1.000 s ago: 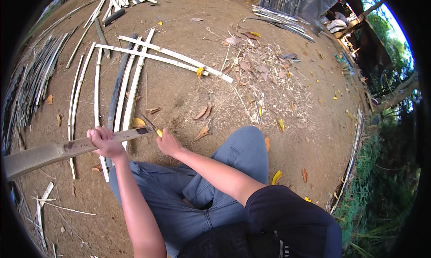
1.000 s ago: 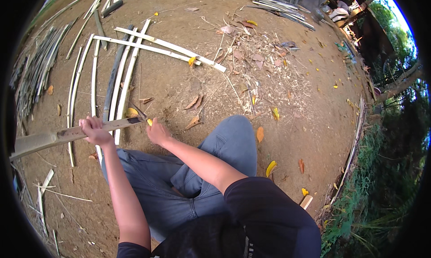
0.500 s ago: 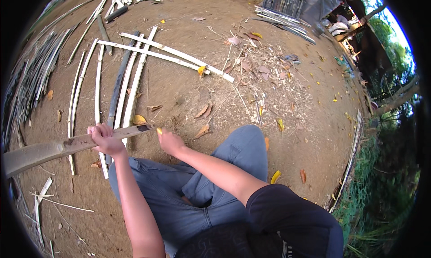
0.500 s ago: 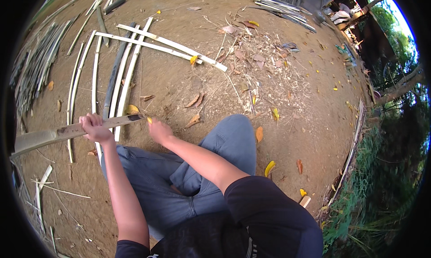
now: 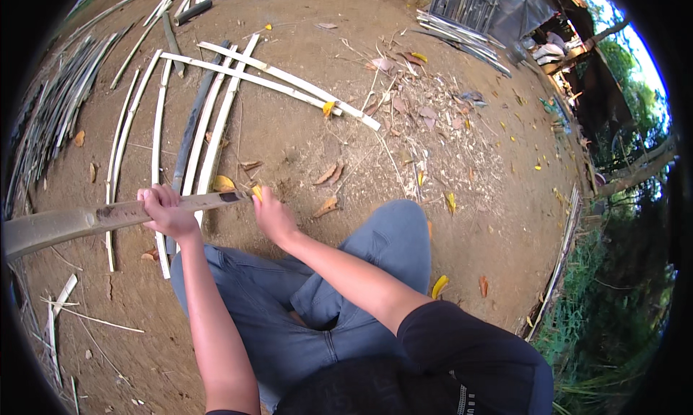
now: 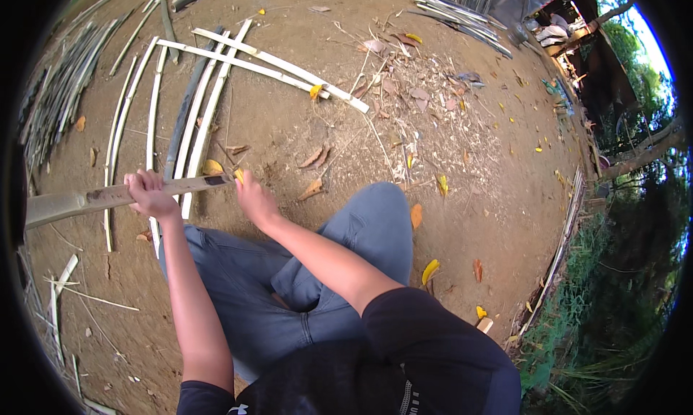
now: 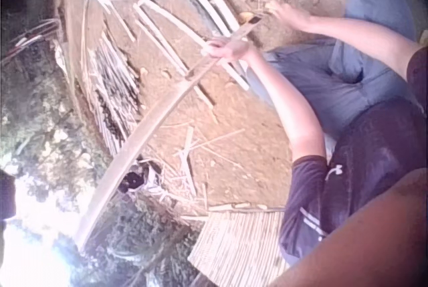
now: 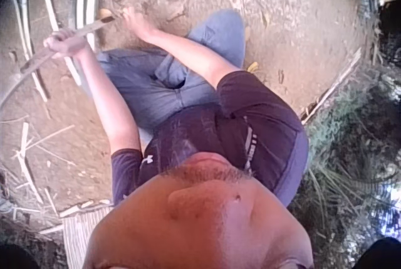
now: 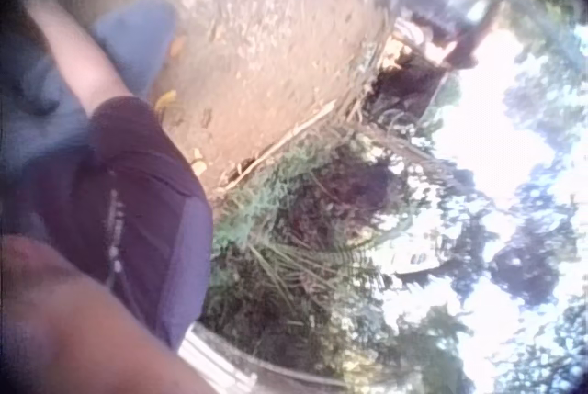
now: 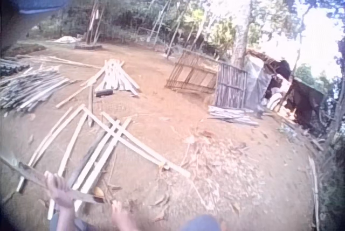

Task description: The person sits on the ground and uses a knife and a machete to trim and peel long strips of bamboo. They shave off the outer layers of the bamboo strips and smooth the edges by hand.

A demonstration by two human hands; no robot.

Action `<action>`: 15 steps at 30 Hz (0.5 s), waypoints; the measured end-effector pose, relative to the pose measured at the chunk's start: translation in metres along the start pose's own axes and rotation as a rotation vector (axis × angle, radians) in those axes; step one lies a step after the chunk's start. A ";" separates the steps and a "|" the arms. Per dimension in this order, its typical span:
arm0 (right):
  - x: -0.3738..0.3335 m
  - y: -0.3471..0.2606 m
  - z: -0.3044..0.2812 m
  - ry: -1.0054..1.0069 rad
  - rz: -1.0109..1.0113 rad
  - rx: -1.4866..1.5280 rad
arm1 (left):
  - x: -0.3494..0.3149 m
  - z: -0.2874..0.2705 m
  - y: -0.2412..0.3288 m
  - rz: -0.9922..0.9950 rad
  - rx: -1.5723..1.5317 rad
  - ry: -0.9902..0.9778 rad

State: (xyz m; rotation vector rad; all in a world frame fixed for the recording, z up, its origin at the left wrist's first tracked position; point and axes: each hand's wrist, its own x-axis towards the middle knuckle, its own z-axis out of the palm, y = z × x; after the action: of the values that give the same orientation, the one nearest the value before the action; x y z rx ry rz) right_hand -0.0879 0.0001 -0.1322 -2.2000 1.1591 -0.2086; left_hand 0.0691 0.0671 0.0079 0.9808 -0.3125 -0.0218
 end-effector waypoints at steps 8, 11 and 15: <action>-0.001 -0.016 -0.014 -0.047 0.046 0.053 | 0.000 0.000 -0.002 0.000 -0.005 0.024; 0.006 0.010 -0.002 -0.188 0.109 -0.061 | -0.004 0.013 -0.003 -0.014 -0.036 0.003; 0.001 -0.018 -0.011 -0.023 0.087 0.036 | -0.002 0.004 -0.002 0.039 -0.002 0.008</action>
State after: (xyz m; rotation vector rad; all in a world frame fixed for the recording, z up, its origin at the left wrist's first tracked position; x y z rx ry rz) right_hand -0.0793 0.0013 -0.1127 -2.1105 1.2258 -0.1662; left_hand 0.0668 0.0627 0.0076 0.9725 -0.3240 0.0178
